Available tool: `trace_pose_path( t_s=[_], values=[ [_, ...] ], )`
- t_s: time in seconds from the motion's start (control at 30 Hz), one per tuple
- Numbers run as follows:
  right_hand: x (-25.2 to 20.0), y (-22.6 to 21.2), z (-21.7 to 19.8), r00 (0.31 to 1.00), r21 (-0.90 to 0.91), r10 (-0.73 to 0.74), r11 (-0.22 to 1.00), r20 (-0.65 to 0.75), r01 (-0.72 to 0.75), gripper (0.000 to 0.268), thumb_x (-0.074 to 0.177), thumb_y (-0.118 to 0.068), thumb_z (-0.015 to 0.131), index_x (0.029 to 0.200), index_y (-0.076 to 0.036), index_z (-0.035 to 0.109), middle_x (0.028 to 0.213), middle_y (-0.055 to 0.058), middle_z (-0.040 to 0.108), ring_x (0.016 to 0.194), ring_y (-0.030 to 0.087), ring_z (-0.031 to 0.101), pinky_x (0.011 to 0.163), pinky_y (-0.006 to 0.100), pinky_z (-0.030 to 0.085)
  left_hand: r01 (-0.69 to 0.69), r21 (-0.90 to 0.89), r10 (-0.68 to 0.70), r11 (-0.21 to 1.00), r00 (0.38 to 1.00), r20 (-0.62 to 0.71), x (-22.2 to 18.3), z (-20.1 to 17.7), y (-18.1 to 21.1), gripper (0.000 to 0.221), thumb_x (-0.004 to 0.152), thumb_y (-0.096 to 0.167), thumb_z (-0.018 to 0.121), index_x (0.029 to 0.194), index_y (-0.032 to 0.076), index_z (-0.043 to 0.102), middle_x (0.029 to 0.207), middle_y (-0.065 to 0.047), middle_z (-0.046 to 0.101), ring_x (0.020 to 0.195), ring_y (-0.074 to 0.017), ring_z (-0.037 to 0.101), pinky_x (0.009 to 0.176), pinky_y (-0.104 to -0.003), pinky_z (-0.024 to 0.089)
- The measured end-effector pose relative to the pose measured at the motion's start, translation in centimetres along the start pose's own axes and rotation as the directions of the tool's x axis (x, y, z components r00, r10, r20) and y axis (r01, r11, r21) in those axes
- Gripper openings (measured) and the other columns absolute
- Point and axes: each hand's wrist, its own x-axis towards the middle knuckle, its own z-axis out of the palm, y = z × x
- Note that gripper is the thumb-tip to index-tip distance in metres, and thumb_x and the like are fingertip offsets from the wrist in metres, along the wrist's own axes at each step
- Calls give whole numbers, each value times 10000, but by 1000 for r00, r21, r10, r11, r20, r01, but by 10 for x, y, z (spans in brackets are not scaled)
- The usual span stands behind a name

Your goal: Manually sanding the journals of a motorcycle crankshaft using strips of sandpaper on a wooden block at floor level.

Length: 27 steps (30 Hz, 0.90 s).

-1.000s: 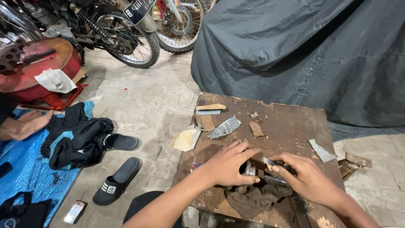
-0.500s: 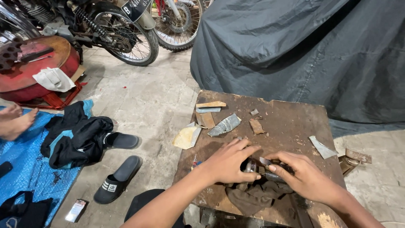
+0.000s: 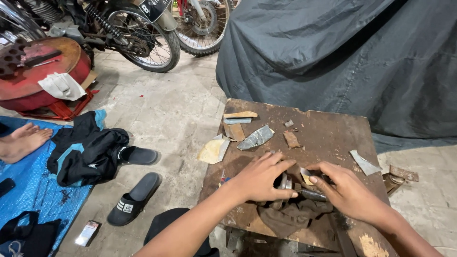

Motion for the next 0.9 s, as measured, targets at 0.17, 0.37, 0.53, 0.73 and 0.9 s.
trace_pose_path(
  t_s=[0.17,0.37,0.53,0.73,0.9],
  values=[
    [-3,0,-1,999,-12,-33,999,3,33,277,931,-289,605,1166,-184,706,967,-52,838,634,130,690,612,315,551,15,3,-15,1000,999,30,-2,-4,2,903,836,668,539,1503,62,477,1334,-177,520,1226,-382,505,1014,-574,422],
    [-7,0,-5,1000,7,-2,1000,-5,2,274,930,-268,603,1161,-186,726,919,-59,834,595,129,639,576,312,511,-4,-30,5,1000,1000,20,-4,-12,8,890,827,657,538,1494,70,491,1326,-156,533,1219,-359,504,1018,-560,417],
    [-10,5,-4,999,-17,-29,999,-16,29,266,921,-261,610,1153,-195,722,957,-74,841,668,123,717,641,311,569,-81,-62,77,995,995,-63,-7,-10,8,814,836,599,563,1425,37,560,1300,-149,568,1161,-342,518,968,-480,446],
    [-16,3,-8,995,-76,92,993,28,-90,274,916,-270,632,1177,-241,714,883,-73,844,618,116,676,597,303,536,-79,-8,78,997,995,-61,-7,-6,1,761,850,569,600,1433,81,564,1301,-109,568,1192,-314,515,994,-518,432],
    [-20,4,-8,987,-102,160,982,13,-158,215,911,-336,652,1069,-221,742,868,-65,858,627,120,702,629,295,555,-67,-10,65,998,992,-110,-9,-11,-5,731,836,560,625,1395,90,596,1310,-113,575,1264,-318,475,1081,-536,372]
  ],
)
